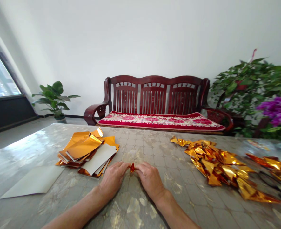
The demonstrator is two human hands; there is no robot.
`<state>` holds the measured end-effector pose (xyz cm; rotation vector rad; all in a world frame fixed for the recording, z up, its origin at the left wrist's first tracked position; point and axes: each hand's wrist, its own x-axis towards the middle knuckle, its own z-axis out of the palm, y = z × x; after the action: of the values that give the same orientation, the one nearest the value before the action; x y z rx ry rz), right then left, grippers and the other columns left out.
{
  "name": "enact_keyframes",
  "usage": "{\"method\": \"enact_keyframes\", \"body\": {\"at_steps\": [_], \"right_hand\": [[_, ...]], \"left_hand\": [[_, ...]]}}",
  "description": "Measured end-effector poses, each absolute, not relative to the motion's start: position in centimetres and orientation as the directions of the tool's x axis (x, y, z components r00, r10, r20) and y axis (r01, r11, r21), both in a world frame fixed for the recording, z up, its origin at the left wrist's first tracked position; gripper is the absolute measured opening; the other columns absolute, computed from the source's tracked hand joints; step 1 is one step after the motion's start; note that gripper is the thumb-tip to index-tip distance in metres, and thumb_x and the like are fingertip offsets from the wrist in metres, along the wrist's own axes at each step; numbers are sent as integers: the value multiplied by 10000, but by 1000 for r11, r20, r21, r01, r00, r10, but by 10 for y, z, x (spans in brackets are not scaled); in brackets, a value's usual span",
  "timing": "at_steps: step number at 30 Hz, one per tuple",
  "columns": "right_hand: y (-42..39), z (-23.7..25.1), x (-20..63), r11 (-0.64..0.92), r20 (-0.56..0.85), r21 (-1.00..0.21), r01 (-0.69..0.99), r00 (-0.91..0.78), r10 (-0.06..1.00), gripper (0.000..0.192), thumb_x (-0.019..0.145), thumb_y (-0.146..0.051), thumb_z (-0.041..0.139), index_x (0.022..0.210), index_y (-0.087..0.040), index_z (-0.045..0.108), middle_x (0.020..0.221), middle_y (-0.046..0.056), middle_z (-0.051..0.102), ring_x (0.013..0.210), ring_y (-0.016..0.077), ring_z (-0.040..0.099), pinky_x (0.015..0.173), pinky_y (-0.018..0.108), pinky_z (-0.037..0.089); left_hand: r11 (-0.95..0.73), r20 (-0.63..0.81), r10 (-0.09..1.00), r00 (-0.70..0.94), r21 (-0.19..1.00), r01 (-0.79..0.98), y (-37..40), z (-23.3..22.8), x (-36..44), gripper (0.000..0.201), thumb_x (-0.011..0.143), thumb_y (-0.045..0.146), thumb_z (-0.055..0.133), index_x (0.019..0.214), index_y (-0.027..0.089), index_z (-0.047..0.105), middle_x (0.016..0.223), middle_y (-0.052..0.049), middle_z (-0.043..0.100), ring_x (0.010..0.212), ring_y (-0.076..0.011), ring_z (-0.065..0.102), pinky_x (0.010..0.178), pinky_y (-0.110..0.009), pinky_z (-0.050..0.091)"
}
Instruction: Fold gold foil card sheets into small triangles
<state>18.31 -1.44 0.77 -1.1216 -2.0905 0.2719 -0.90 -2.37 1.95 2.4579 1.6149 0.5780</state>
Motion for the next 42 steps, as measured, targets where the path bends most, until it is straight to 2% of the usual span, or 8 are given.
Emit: {"method": "enact_keyframes", "body": {"at_steps": [7, 13, 21, 30, 35, 42], "right_hand": [[-15, 11, 177, 541, 471, -518, 662, -307, 827, 252, 861, -132, 553, 957, -254, 751, 879, 29, 749, 827, 184, 697, 752, 273, 530], [-19, 12, 169, 476, 387, -532, 701, -298, 872, 263, 854, -132, 561, 973, -263, 755, 903, 32, 753, 837, 195, 695, 756, 284, 516], [-25, 12, 164, 498, 382, -546, 674, -329, 864, 264, 879, -117, 501, 965, -220, 729, 900, 54, 728, 852, 195, 677, 762, 282, 506], [-30, 14, 164, 512, 378, -589, 625, -347, 858, 254, 872, -105, 503, 894, -213, 733, 855, 50, 723, 819, 174, 672, 740, 248, 493], [-35, 13, 163, 510, 396, -611, 605, -324, 859, 266, 870, -122, 502, 862, -222, 749, 832, 50, 736, 792, 172, 678, 727, 246, 496], [-34, 12, 165, 501, 384, -627, 597, -323, 865, 266, 867, -139, 523, 956, -244, 751, 904, 42, 753, 853, 190, 693, 767, 271, 504]], "left_hand": [[-417, 226, 906, 357, 335, 845, -23, 12, -3, 262, 1002, 268, 397, 964, 225, 653, 910, -42, 685, 847, -178, 648, 715, -251, 439], [-449, 266, 889, 373, 337, 828, -23, 8, -1, 186, 975, 236, 444, 936, 210, 624, 913, -39, 682, 849, -185, 650, 711, -258, 438], [-475, 194, 879, 435, 290, 831, -22, 10, -2, 240, 990, 189, 373, 938, 194, 608, 908, -54, 674, 820, -179, 644, 712, -263, 447], [-458, 136, 889, 438, 293, 839, -32, 7, 4, 245, 919, 87, 388, 1033, 187, 580, 987, -58, 690, 931, -209, 658, 775, -295, 480], [-451, 114, 892, 437, 266, 852, -39, 7, 6, 258, 905, 82, 370, 1022, 183, 578, 981, -63, 694, 943, -223, 661, 774, -303, 481], [-486, 180, 873, 452, 275, 830, -34, 5, 2, 216, 936, 133, 396, 996, 205, 590, 915, -39, 697, 869, -191, 660, 722, -262, 444]]}}
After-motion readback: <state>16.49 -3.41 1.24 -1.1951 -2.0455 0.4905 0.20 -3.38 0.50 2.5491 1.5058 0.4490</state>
